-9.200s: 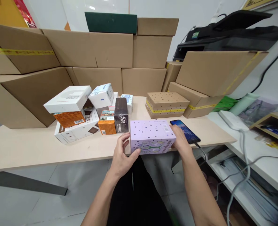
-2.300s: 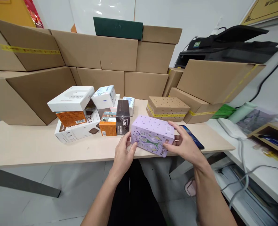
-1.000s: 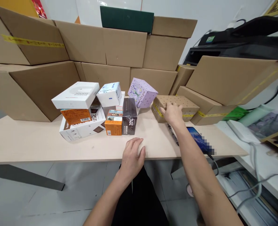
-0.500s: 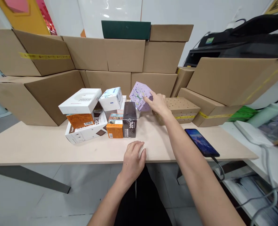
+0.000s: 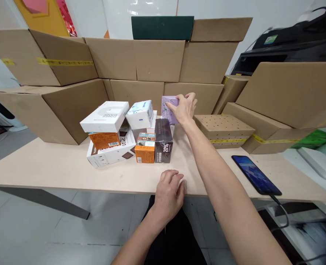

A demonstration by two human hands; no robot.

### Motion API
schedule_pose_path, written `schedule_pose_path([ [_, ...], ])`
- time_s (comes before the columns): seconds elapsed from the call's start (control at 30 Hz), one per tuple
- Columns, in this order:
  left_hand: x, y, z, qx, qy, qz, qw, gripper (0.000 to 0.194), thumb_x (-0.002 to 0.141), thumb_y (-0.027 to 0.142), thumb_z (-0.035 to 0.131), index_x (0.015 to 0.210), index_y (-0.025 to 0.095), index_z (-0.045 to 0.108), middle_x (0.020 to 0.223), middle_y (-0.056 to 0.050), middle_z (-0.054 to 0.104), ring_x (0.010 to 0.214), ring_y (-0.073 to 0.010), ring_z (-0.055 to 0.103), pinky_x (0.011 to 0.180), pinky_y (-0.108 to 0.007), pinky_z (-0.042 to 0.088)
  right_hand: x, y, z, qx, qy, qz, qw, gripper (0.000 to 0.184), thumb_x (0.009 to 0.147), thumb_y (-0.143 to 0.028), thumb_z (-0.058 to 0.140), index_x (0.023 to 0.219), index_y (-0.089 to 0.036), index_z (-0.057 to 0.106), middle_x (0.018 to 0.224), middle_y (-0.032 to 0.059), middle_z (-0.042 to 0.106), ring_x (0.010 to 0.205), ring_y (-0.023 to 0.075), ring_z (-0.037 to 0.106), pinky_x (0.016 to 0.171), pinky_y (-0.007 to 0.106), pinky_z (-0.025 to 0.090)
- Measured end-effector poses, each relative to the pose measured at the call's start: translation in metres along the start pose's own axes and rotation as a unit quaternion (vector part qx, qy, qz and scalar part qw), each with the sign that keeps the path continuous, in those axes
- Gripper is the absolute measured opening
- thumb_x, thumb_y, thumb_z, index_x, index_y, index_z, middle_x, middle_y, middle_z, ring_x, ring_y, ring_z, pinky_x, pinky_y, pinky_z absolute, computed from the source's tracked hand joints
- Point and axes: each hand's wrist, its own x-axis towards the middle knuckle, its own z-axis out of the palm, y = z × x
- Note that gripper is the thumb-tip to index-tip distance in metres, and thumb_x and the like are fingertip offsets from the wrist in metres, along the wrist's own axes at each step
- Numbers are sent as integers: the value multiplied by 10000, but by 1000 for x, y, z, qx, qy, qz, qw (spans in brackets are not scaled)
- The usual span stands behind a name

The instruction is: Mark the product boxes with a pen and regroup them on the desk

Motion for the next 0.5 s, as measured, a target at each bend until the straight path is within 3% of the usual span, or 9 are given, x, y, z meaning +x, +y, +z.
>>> schedule_pose_path([
  [0.27, 1, 3, 2, 28, -1, 10, 1000, 208, 894, 99, 539, 1067, 197, 599, 1041, -108, 642, 1011, -243, 613, 868, -431, 589, 1, 7, 15, -8, 5, 22, 1000, 462, 881, -539, 581, 1134, -155, 625, 1252, 183, 425, 1151, 378, 429, 904, 575, 408],
  [0.5, 2, 4, 1, 37, -2, 18, 999, 185, 891, 94, 550, 1035, 196, 608, 1019, -100, 645, 1007, -241, 610, 884, -425, 584, -13, -24, 12, -20, -24, 12, 999, 493, 843, -529, 643, 1139, -137, 595, 1255, 184, 401, 1172, 387, 398, 904, 564, 419],
])
